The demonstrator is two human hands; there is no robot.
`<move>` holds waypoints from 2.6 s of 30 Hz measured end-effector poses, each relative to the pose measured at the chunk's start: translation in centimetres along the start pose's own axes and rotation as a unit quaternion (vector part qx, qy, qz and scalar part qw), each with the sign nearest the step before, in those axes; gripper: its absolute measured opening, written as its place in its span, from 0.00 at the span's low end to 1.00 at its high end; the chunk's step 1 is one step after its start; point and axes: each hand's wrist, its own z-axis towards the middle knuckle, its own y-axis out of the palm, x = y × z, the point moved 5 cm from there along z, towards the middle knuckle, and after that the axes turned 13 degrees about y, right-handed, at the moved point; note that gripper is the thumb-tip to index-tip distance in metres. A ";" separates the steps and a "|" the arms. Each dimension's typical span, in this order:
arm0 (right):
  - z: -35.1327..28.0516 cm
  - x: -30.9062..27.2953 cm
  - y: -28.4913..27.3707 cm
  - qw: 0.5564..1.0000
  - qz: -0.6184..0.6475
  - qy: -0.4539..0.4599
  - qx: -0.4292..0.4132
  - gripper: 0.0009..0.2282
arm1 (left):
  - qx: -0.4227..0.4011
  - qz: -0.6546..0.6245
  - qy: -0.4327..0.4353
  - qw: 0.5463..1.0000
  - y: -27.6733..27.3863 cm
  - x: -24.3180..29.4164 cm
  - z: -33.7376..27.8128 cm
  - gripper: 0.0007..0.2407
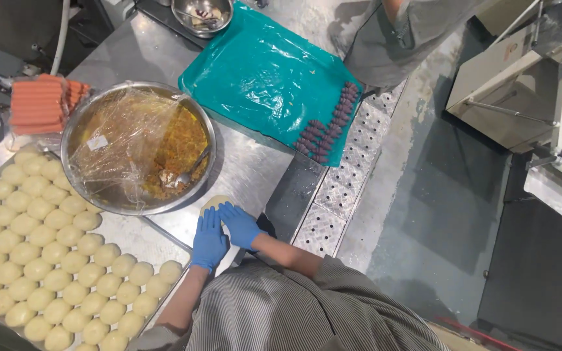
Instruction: Assembling filled dough buns and dipping them in egg wash on a prep table.
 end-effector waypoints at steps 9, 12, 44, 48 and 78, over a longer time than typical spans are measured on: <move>-3.6 -1.6 0.3 0.999 0.007 -0.038 0.019 0.37 | -0.055 0.067 -0.012 0.996 0.8 0.0 -1.9 0.34; -4.2 -2.6 -1.5 1.000 -0.015 -0.020 0.007 0.39 | -0.111 0.095 -0.012 0.989 1.2 0.3 -2.7 0.32; 2.8 -2.6 -6.6 0.999 0.030 -0.024 -0.017 0.29 | 0.083 0.005 -0.023 0.996 1.4 -1.8 0.8 0.31; 2.9 -2.8 -6.1 0.994 0.094 0.001 -0.049 0.29 | 0.099 0.045 -0.050 0.993 2.1 -2.3 1.4 0.30; -4.0 -1.0 -0.1 0.998 -0.062 -0.017 -0.021 0.29 | -0.147 -0.017 -0.260 0.954 -3.4 -0.9 1.2 0.20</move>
